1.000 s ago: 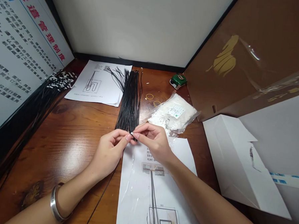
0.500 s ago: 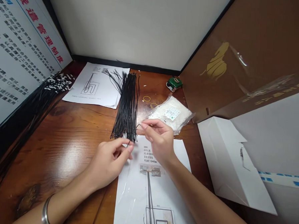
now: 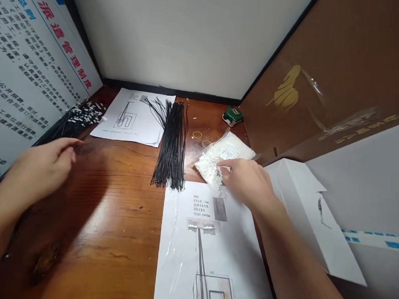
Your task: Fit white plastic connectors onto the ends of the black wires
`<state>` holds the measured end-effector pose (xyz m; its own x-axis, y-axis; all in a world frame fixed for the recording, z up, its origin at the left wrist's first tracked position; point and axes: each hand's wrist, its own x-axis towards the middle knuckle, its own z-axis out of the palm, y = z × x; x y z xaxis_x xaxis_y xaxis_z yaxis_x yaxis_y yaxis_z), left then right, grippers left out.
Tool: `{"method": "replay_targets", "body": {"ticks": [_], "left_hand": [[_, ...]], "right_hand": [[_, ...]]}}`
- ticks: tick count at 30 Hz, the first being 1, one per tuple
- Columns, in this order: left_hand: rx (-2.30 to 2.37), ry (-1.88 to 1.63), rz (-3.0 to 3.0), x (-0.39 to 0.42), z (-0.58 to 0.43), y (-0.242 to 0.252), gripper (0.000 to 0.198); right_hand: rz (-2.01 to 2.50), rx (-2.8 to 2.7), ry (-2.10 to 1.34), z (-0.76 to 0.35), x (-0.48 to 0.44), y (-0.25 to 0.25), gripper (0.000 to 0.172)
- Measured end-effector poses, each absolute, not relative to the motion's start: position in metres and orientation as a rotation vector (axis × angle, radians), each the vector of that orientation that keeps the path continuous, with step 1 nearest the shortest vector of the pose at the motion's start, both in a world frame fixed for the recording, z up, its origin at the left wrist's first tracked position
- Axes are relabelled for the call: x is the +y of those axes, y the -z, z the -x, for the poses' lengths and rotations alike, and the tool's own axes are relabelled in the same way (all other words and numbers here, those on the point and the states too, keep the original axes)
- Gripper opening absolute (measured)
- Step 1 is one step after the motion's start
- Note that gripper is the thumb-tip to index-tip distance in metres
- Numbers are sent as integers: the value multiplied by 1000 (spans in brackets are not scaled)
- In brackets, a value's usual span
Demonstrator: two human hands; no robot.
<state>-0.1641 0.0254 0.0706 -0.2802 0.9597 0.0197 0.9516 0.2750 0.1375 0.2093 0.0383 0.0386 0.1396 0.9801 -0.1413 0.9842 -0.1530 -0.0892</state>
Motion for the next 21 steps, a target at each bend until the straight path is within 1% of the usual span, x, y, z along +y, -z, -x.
{"method": "replay_targets", "body": {"ticks": [2,4,6,8,10,15,21], "left_hand": [[2680,66,-1739,34,190,-70,44],[2761,215,-1707,39,206,-64,47],[2785,199,-1816,40,212,-56,50],[2749,69,-2084,38,210,-49,52],[2669,-5,-2270,35,202,-44,49],[2458,229,-2196,34,197,-38,42],[2540,414,-1990,41,216,-39,42]], "right_hand": [[-2308,2036,238,-207,38,-37,37],[-2272,2060,243,-205,39,-36,39],[-2249,2089,256,-204,40,-35,40],[-2253,2109,249,-204,41,-33,41],[-2269,2123,218,-204,42,-30,40],[-2288,2151,138,-203,44,-22,34],[-2324,2156,96,-204,44,-20,28]]}}
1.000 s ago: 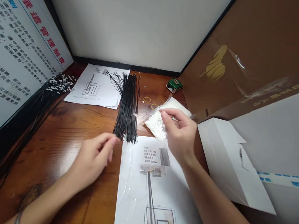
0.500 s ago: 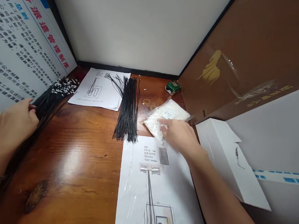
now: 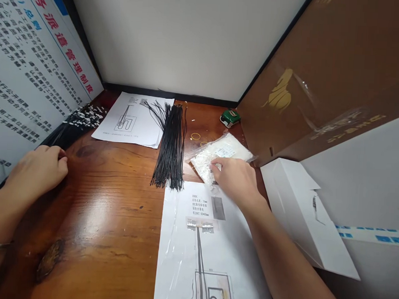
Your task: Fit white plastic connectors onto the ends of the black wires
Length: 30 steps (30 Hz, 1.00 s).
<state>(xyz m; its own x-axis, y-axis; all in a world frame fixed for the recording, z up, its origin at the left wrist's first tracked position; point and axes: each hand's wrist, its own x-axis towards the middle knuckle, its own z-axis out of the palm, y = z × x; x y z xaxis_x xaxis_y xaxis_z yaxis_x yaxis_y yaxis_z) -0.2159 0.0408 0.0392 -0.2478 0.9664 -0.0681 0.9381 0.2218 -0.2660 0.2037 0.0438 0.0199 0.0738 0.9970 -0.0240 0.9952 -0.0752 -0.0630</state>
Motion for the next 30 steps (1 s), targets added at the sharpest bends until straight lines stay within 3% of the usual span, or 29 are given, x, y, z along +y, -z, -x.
{"method": "replay_targets", "body": {"ticks": [4,11,17,22,26,30], "left_hand": [[-2430,-441,1809,40,194,-49,50],[-2368,-227,1996,50,154,-53,52],[-2413,-249,2078,70,170,-53,54],[-2327,-68,2081,63,150,-49,49],[-2187,126,2341,38,103,-40,29],[-2061,96,2610,19,61,-36,30]], "right_hand": [[2275,-2121,-64,-203,43,-20,29],[2276,-2095,-106,-205,42,-28,27],[1983,-2132,-181,-203,33,-44,19],[1365,-1925,-676,-168,22,-29,13],[1396,-1765,-1001,-148,18,-11,13],[1572,-1737,-976,-152,21,-8,13]]}}
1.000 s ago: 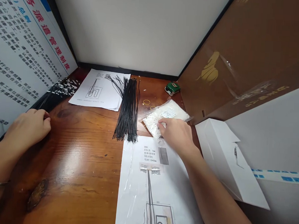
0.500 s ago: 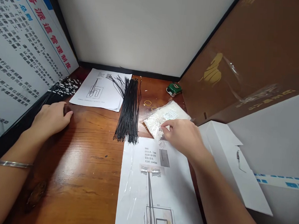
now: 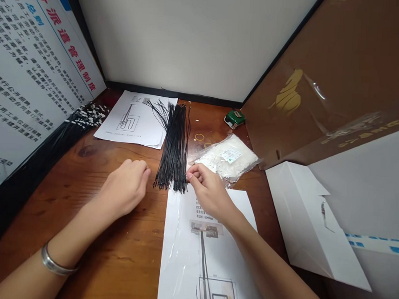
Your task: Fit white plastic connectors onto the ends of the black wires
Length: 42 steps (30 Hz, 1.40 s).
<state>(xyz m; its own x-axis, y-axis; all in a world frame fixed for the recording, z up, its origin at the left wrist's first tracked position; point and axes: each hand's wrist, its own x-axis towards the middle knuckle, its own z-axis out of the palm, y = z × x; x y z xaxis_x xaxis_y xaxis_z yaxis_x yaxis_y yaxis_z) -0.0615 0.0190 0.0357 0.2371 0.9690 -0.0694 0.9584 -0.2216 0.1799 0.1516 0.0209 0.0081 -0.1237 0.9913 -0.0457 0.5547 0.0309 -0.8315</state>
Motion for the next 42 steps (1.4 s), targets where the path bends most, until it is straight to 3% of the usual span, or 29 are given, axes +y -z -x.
{"method": "replay_targets", "body": {"ticks": [6,13,24,34,42], "left_hand": [[1796,59,-2385,22,37,-33,29],[1771,17,-2342,22,35,-30,25],[1412,-739,-1746,-1,22,-14,26],[1284,-653,-1848,0,28,-10,40],[1293,-657,-1739,-1,29,-8,29]], "right_hand": [[1778,-1704,-860,-157,23,-9,13],[1328,-1648,-702,-143,12,10,11],[877,-1723,-680,-135,10,16,12],[915,-1702,-529,-136,9,17,11],[862,-1692,-698,-136,7,17,11]]}}
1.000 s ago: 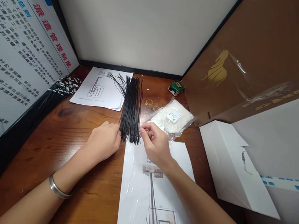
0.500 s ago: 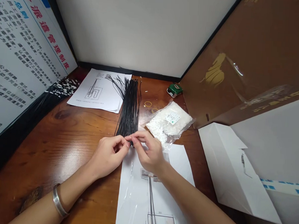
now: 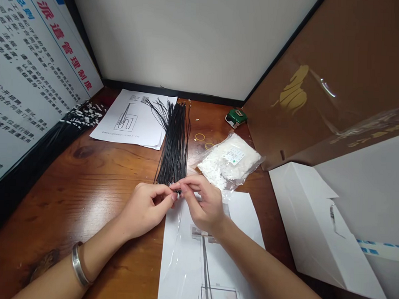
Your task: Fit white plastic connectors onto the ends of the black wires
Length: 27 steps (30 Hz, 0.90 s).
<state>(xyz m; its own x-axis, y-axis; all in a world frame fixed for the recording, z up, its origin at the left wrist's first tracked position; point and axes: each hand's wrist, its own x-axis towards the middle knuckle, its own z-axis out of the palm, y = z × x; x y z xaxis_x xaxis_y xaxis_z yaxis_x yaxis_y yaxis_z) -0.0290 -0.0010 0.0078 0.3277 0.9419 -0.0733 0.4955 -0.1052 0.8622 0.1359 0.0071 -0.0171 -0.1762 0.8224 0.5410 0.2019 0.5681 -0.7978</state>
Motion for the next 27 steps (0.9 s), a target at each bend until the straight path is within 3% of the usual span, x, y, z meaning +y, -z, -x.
{"method": "replay_targets", "body": {"ticks": [6,12,15,21,27], "left_hand": [[1138,-618,-1812,-4,30,-12,32],[1314,-838,-1532,-2,25,-10,47],[1373,-828,-1472,0,25,-10,43],[1239,-790,-1369,4,27,-12,28],[1180,-729,-1453,5,32,-16,21]], "right_hand": [[926,-1642,-758,-135,6,16,10],[779,-1705,-452,-136,4,12,19],[660,-1758,-282,-135,2,12,22],[465,-1912,-278,-127,-4,14,20],[691,-1755,-226,-132,5,13,27]]}}
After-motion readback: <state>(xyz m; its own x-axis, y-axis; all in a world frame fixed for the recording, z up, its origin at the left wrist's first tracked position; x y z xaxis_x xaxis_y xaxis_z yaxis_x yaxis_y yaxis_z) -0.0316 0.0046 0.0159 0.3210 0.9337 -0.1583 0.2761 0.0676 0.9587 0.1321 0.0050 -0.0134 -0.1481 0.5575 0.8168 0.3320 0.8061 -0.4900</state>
